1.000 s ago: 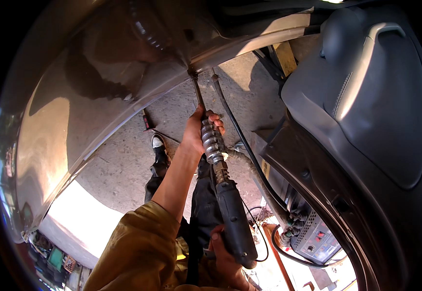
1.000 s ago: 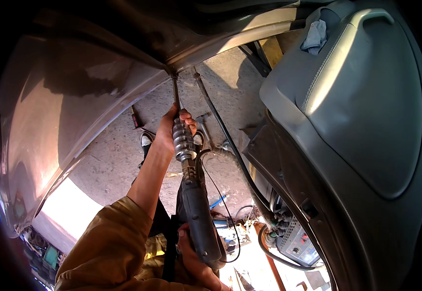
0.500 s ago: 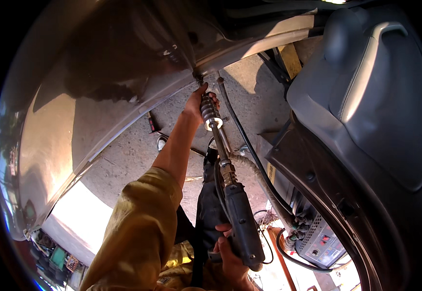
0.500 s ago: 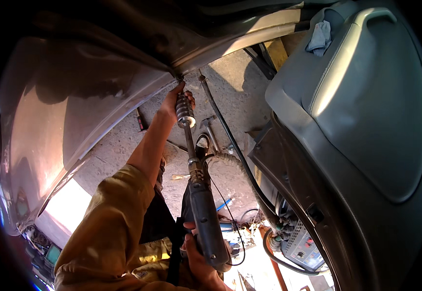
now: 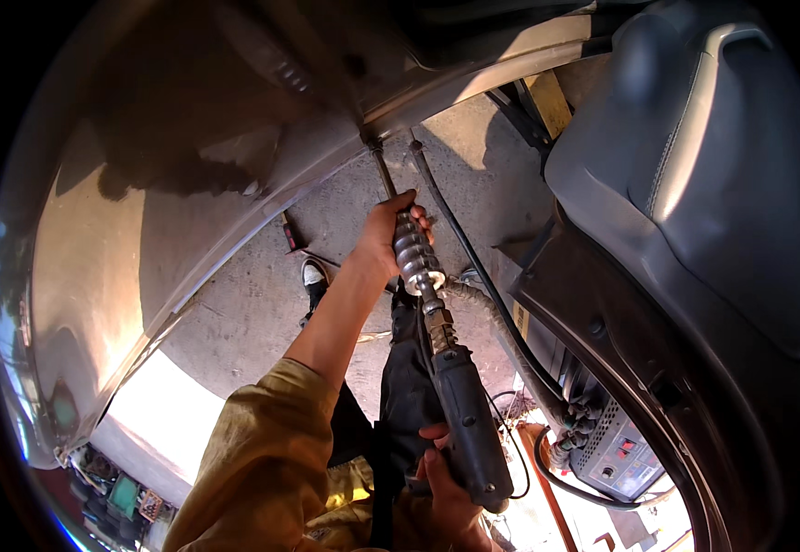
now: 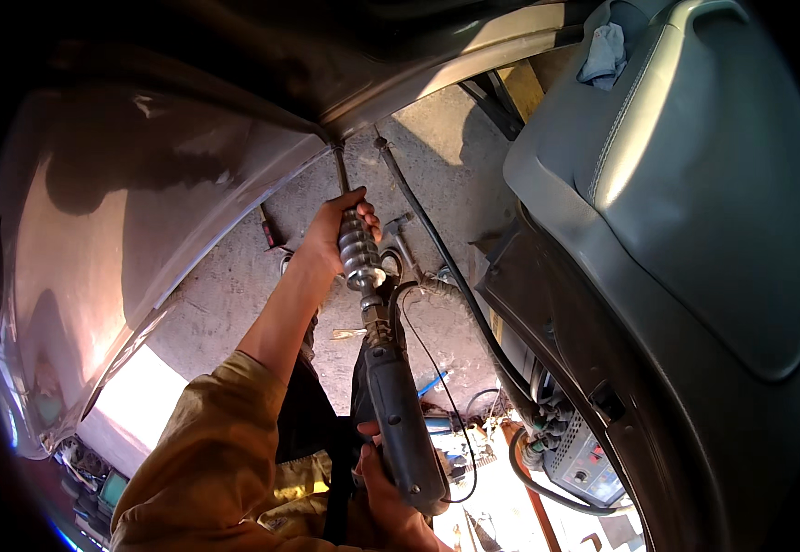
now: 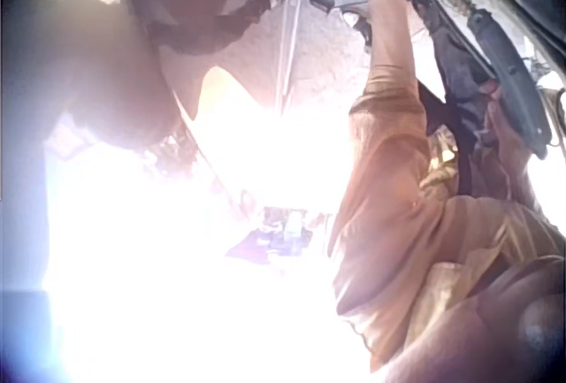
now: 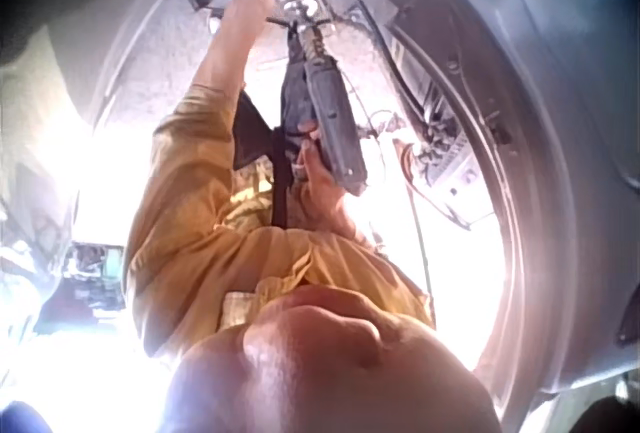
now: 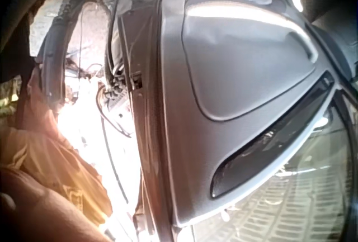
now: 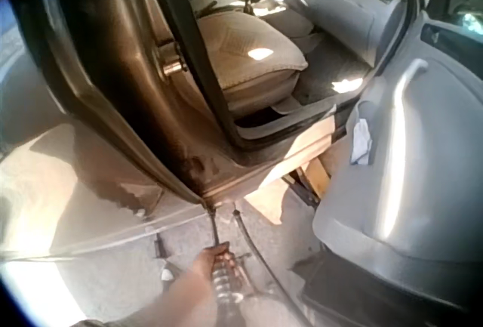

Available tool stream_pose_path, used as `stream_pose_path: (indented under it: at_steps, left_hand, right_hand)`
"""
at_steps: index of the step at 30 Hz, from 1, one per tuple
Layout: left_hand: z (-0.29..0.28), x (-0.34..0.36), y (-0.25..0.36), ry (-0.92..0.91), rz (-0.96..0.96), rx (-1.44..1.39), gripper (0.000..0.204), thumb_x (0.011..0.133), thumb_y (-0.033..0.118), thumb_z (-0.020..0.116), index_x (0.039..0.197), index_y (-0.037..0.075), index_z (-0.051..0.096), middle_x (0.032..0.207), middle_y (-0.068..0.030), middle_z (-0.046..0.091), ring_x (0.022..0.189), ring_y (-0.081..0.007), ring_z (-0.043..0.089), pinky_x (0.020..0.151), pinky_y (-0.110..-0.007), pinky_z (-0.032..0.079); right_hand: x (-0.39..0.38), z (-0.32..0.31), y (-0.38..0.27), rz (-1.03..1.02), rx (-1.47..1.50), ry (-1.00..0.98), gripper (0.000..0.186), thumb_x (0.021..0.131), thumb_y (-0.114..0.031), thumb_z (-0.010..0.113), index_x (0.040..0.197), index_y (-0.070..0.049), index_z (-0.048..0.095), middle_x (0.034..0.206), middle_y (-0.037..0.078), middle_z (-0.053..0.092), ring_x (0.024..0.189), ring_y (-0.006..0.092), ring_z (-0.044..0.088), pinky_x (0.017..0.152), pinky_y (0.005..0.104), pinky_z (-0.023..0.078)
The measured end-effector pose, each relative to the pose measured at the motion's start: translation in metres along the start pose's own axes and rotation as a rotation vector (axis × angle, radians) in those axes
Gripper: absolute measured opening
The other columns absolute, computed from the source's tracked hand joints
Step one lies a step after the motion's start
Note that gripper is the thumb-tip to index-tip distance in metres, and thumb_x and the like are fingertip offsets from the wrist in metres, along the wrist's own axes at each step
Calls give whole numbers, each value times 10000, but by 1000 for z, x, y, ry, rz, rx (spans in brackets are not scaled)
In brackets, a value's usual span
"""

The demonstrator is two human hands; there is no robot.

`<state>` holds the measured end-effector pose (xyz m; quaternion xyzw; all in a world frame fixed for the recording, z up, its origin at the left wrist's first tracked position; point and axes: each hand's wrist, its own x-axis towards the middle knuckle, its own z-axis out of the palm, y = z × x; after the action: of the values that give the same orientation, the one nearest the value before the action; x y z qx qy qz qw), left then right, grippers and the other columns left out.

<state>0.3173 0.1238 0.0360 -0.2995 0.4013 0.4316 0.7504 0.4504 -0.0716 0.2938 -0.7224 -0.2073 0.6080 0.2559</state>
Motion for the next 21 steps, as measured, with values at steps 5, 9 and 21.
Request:
stream_pose_path:
  at_steps: [5, 9, 21]
  left_hand:
    - [-29, 45, 39, -65, 67, -123, 202, 993, 214, 536, 846, 83, 494, 678, -44, 558, 573, -192, 564, 529, -381, 523]
    - [1, -38, -42, 81, 117, -15, 148, 989, 196, 532, 899, 92, 477, 684, -50, 562, 581, -197, 569, 519, -383, 522]
    - [-21, 26, 29, -55, 153, -14, 187, 980, 157, 564, 828, 78, 489, 673, -29, 555, 569, -169, 581, 489, -298, 505]
  right_hand:
    - [-2, -4, 3, -17, 32, -66, 206, 906, 124, 543, 1064, -4, 509, 1091, 196, 621, 617, 134, 568, 554, 266, 484]
    - [-7, -4, 9, 63, 76, 41, 181, 916, 111, 542, 1052, -7, 525, 1097, 179, 620, 618, 126, 565, 555, 264, 485]
    - [-6, -6, 9, 55, 29, -104, 253, 924, 94, 548, 1155, -9, 557, 1116, 123, 611, 668, 98, 569, 600, 240, 498]
